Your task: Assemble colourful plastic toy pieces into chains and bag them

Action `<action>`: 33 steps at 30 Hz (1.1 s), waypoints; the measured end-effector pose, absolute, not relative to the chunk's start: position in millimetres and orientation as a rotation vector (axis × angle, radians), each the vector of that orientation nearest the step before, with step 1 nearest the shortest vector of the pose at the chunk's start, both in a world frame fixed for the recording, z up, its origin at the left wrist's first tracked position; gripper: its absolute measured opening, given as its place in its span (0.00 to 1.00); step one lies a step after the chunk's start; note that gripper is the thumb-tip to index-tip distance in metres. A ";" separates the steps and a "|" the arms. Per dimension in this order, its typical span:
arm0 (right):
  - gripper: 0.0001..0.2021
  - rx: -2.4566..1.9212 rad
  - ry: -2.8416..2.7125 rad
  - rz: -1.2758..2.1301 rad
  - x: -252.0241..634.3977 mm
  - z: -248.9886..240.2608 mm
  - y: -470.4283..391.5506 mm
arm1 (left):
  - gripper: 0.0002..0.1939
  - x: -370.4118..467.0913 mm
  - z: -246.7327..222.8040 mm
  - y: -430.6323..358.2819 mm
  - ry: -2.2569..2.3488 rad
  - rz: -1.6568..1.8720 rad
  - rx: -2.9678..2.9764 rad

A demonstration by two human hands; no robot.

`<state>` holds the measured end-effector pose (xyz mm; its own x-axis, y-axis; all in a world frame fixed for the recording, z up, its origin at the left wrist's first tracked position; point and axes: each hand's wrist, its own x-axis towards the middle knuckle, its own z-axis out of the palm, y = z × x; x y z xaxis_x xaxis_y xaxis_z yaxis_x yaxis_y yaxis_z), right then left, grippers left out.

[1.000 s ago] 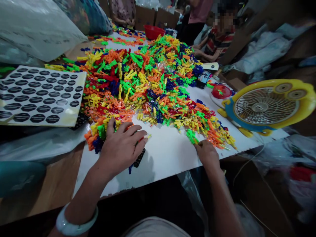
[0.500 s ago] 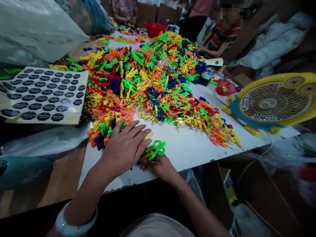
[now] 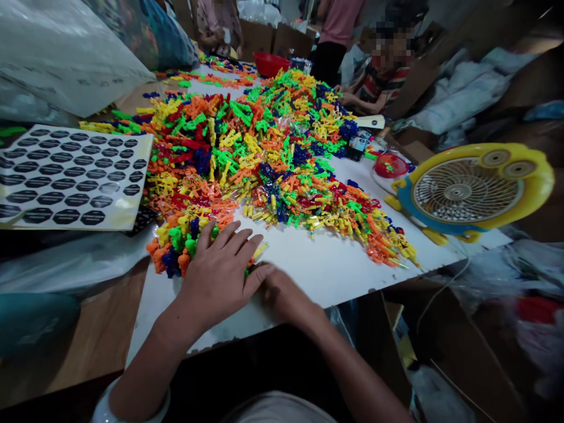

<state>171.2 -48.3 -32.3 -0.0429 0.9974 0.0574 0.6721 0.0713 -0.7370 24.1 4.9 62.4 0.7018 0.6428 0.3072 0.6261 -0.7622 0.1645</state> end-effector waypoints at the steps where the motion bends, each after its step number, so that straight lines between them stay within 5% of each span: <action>1: 0.17 -1.784 -1.758 0.591 192.0 -25.4 -40.8 | 0.25 24.4 62.2 5.1 1.057 0.556 2.857; 4: 0.22 -2.306 -1.590 0.129 247.4 -9.8 -14.4 | 0.23 24.5 63.0 5.1 1.057 0.564 2.860; 7: 0.20 -2.559 -1.633 0.054 274.6 -6.0 -2.3 | 0.22 24.1 64.2 4.6 1.079 0.561 2.853; 17: 0.15 -2.156 -1.917 0.282 282.8 -13.5 -68.4 | 0.22 24.6 64.7 4.6 1.083 0.510 2.874; 25: 0.08 -2.503 -1.630 0.114 278.1 -11.6 -48.5 | 0.21 23.9 63.6 5.4 1.069 0.558 2.858; 33: 0.04 -2.268 -1.680 0.262 249.1 -8.4 -62.3 | 0.22 23.6 64.9 4.6 1.086 0.469 2.879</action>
<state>249.1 -62.3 -8.4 0.2973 0.9542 0.0345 0.8984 -0.2673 -0.3484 23.6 4.6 64.9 0.7111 0.6497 0.2685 0.6411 -0.7561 0.1316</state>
